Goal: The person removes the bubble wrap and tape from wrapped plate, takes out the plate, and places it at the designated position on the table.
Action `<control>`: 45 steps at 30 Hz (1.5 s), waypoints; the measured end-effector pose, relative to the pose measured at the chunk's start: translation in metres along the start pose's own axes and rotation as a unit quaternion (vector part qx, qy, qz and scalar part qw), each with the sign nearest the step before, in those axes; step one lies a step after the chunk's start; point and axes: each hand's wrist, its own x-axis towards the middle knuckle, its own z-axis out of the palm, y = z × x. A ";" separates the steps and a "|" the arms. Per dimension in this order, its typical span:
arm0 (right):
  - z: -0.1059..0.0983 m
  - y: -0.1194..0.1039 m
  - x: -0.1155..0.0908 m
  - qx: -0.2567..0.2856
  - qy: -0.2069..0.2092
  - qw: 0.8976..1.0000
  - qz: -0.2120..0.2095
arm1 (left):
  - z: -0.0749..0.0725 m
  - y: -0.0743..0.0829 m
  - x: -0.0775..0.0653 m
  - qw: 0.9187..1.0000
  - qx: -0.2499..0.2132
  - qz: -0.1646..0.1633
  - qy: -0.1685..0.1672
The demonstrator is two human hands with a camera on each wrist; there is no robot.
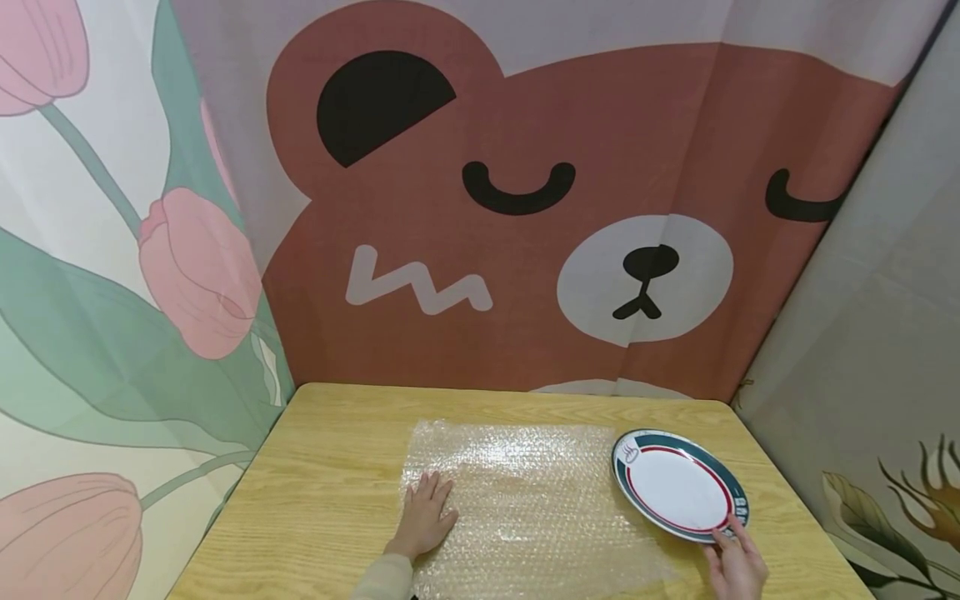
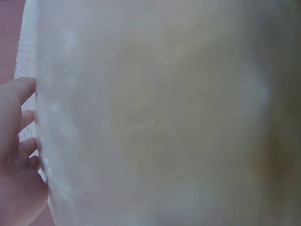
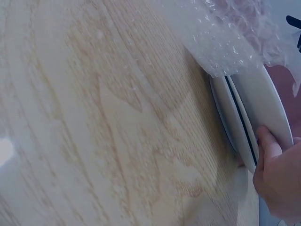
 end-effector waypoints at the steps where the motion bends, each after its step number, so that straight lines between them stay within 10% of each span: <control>1: -0.001 0.000 0.001 -0.002 -0.004 1.000 -0.004 | 0.000 0.000 0.000 1.000 0.000 0.000 0.000; 14: 0.007 -0.003 -0.014 0.017 -0.018 1.000 -0.011 | -0.001 0.001 0.000 1.000 0.007 0.001 -0.009; 26: 0.017 -0.001 -0.014 -0.126 0.009 0.991 -0.039 | 0.002 -0.002 0.001 1.000 0.003 0.005 -0.001; 36: 0.006 0.015 0.024 -0.235 0.053 0.966 -0.091 | 0.003 -0.001 0.001 1.000 0.003 -0.006 -0.012; 45: -0.005 0.018 0.035 -0.188 0.047 0.973 -0.122 | 0.004 -0.002 0.000 1.000 0.006 -0.010 -0.013</control>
